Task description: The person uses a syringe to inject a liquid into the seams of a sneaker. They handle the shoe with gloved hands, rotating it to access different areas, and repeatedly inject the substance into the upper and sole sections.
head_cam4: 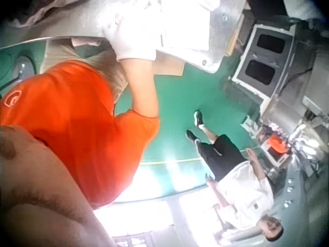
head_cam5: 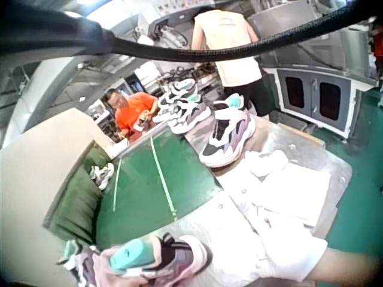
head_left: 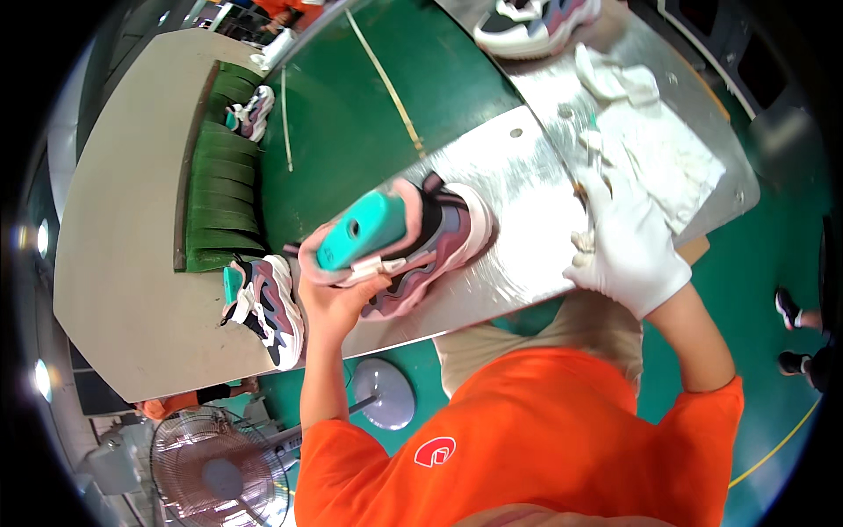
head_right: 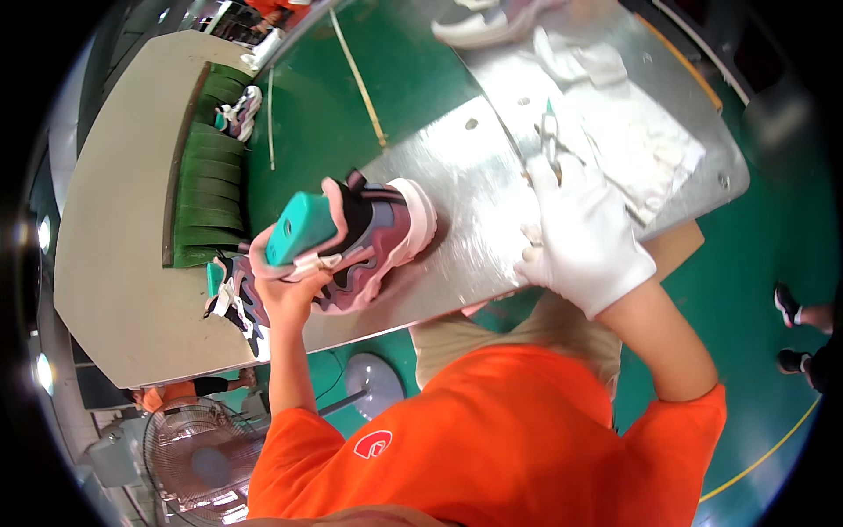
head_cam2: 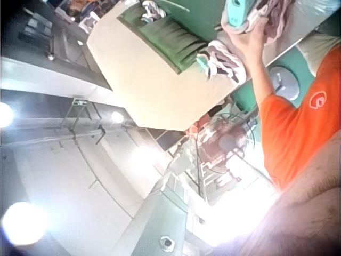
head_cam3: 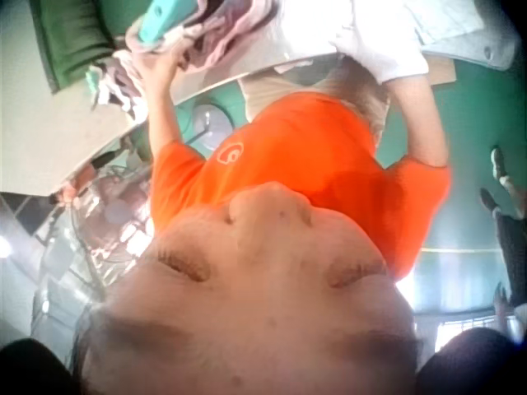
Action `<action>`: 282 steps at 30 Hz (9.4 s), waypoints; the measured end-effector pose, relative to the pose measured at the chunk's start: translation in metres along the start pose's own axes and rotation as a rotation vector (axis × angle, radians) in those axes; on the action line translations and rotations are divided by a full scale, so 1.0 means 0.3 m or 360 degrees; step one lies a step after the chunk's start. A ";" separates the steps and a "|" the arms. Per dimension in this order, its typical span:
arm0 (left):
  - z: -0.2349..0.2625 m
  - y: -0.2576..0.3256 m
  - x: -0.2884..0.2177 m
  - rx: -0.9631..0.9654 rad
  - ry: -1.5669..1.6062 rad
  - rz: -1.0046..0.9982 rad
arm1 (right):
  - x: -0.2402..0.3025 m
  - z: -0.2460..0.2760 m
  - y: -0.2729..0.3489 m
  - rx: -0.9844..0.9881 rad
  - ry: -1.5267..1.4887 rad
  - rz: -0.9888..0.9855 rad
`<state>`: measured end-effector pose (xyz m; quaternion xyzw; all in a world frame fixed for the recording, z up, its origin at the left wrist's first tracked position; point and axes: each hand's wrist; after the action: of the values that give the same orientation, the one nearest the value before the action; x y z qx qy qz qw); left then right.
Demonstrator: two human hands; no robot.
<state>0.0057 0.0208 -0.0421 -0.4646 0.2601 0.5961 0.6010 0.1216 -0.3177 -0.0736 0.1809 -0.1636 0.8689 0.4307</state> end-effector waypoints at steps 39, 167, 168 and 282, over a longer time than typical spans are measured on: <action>-0.554 -1.192 0.076 0.0622 -0.0641 -0.0403 | -0.020 0.049 0.181 0.0220 -0.0994 -0.0056; -0.038 0.185 -0.125 0.0081 -0.1522 -0.0498 | 0.036 0.201 -0.117 0.0937 -0.2470 0.0132; -0.043 0.185 -0.128 0.0077 -0.1529 -0.0497 | 0.027 0.201 -0.108 0.0934 -0.2461 0.0117; -0.494 -0.698 -0.107 0.2641 -0.0830 0.0279 | -0.003 -0.298 0.270 -0.0032 -0.2563 0.0387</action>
<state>0.2370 -0.0934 -0.0264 0.2958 0.4992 0.3456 0.7375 0.0410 -0.3256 -0.1632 0.7273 -0.4496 0.5115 0.0852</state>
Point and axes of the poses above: each hand's wrist, its own y-axis away from the middle knuckle, its own z-axis out of the back of the hand, x = y × z, and after that the axes turned 7 degrees about x, right-handed
